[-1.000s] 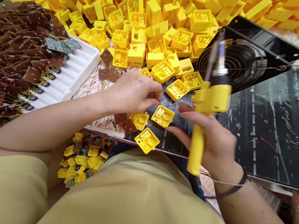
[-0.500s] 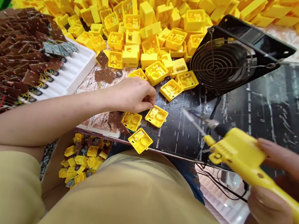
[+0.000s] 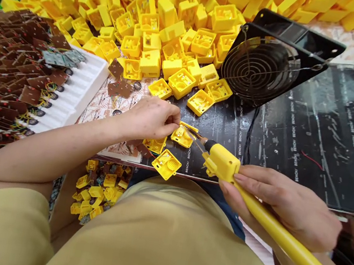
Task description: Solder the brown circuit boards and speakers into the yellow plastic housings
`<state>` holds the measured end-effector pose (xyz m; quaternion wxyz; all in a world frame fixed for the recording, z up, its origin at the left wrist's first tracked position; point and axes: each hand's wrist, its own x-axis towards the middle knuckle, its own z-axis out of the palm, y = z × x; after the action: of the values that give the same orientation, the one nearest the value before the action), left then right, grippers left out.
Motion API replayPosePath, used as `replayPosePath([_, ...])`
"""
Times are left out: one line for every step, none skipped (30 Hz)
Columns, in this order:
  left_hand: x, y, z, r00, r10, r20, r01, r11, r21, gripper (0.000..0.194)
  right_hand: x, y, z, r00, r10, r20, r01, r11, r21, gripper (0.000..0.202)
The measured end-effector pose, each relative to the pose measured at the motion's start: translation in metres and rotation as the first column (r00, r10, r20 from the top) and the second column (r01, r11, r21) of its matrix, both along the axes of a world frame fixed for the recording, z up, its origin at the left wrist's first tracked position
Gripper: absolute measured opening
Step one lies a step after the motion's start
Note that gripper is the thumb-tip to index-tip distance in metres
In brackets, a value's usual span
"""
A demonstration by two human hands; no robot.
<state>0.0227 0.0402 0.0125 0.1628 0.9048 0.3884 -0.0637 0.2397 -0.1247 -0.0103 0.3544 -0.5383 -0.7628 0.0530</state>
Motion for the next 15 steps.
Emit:
replayPosePath([0.0, 0.0, 0.0, 1.0, -0.001, -0.005, 0.001, 1.0, -0.001, 0.019, -0.001, 0.003, 0.003, 0.999, 0.023, 0.027, -0.024, 0.999, 0.027, 0.02])
replayPosePath([0.001, 0.0, 0.001, 1.0, -0.002, -0.009, 0.002, 1.0, -0.004, 0.019, -0.003, 0.006, 0.006, 0.997, 0.05, 0.052, -0.053, 0.997, 0.052, 0.022])
replayPosePath([0.001, -0.001, 0.001, 1.0, -0.002, -0.014, 0.002, 1.0, -0.005, 0.019, -0.004, 0.009, 0.009, 0.995, 0.074, 0.07, -0.08, 0.994, 0.075, 0.02])
replayPosePath([0.002, -0.001, 0.001, 1.0, -0.003, -0.019, 0.003, 1.0, -0.004, 0.02, -0.005, 0.01, 0.011, 0.993, 0.094, 0.078, -0.102, 0.989, 0.107, 0.015])
replayPosePath([0.002, -0.001, 0.002, 1.0, -0.004, -0.026, 0.004, 1.0, 0.001, 0.02, -0.006, 0.011, 0.012, 0.991, 0.11, 0.081, -0.121, 0.982, 0.146, 0.009])
replayPosePath([0.003, -0.001, 0.002, 0.999, -0.006, -0.034, 0.006, 1.0, 0.006, 0.021, -0.006, 0.011, 0.013, 0.988, 0.131, 0.085, -0.144, 0.973, 0.182, 0.01])
replayPosePath([0.003, -0.001, 0.002, 0.999, -0.006, -0.044, 0.006, 1.0, 0.012, 0.022, -0.005, 0.011, 0.014, 0.985, 0.148, 0.092, -0.164, 0.966, 0.2, 0.014])
replayPosePath([0.004, -0.001, 0.002, 0.999, -0.004, -0.053, 0.005, 1.0, 0.018, 0.022, -0.003, 0.009, 0.014, 0.981, 0.164, 0.1, -0.181, 0.964, 0.197, 0.016])
replayPosePath([0.004, -0.001, 0.003, 0.998, -0.002, -0.061, 0.004, 1.0, 0.022, 0.022, 0.0, 0.007, 0.015, 0.981, 0.165, 0.1, -0.181, 0.967, 0.18, 0.015])
replayPosePath([0.005, -0.001, 0.003, 0.998, -0.003, -0.065, 0.005, 1.0, 0.023, 0.022, 0.005, 0.005, 0.015, 0.984, 0.153, 0.097, -0.166, 0.975, 0.147, 0.013])
replayPosePath([0.005, -0.001, 0.003, 0.998, -0.007, -0.068, 0.008, 1.0, 0.024, 0.022, 0.01, 0.003, 0.014, 0.986, 0.136, 0.094, -0.146, 0.984, 0.104, 0.01])
replayPosePath([0.005, -0.001, 0.004, 0.998, -0.011, -0.069, 0.013, 1.0, 0.025, 0.022, 0.016, 0.001, 0.013, 0.989, 0.118, 0.092, -0.125, 0.99, 0.07, 0.008])
replayPosePath([0.005, -0.001, 0.005, 0.997, -0.017, -0.07, 0.019, 0.999, 0.026, 0.022, 0.022, 0.0, 0.011, 0.99, 0.109, 0.089, -0.113, 0.992, 0.048, 0.009])
replayPosePath([0.006, -0.001, 0.006, 0.997, -0.023, -0.072, 0.025, 0.999, 0.026, 0.022, 0.027, -0.001, 0.009, 0.993, 0.091, 0.078, -0.094, 0.995, 0.035, 0.011])
replayPosePath([0.006, -0.001, 0.006, 0.997, -0.028, -0.077, 0.029, 0.999, 0.024, 0.021, 0.031, -0.002, 0.006, 0.996, 0.064, 0.062, -0.066, 0.998, 0.022, 0.012])
